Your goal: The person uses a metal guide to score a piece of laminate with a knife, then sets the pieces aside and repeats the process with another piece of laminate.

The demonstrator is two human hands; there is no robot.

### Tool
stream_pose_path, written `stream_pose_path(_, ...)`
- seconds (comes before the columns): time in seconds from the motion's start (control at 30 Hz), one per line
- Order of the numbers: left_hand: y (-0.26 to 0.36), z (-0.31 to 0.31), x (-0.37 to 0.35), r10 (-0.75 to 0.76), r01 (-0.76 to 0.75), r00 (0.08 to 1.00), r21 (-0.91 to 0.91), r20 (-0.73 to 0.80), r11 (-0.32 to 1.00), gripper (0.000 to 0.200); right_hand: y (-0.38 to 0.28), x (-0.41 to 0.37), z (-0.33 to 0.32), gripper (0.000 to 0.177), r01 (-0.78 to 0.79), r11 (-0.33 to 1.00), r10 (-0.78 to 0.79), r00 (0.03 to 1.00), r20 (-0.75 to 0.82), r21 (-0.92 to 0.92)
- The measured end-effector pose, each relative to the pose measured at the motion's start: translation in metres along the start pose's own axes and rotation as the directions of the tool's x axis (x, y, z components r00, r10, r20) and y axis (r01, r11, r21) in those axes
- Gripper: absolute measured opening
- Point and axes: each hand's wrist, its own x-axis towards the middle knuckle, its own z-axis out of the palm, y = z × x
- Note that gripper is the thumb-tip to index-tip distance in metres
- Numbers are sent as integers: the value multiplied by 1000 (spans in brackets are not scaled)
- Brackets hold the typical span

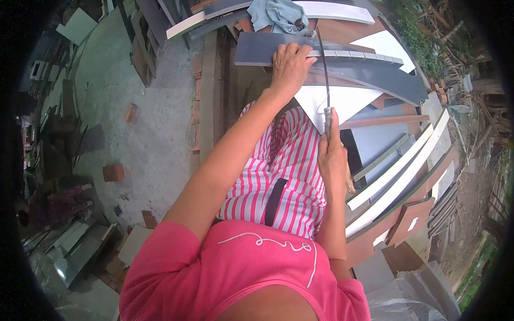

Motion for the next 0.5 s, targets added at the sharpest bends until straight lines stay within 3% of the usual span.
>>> stream_pose_path(0.3, 0, -3, 2, -1, 1, 1000, 3, -4, 1000, 26, -32, 66, 1, 61, 78, 994, -78, 997, 0, 75)
stream_pose_path(0.47, 1, -1, 1, -12, 12, 1000, 15, -18, 1000, 25, -25, 46, 3, 62, 104, 991, -101, 994, -48, 86)
stream_pose_path(0.5, 1, -1, 2, -13, 13, 1000, 14, -18, 1000, 25, -23, 34, 2, 62, 35, 997, -34, 999, -10, 62)
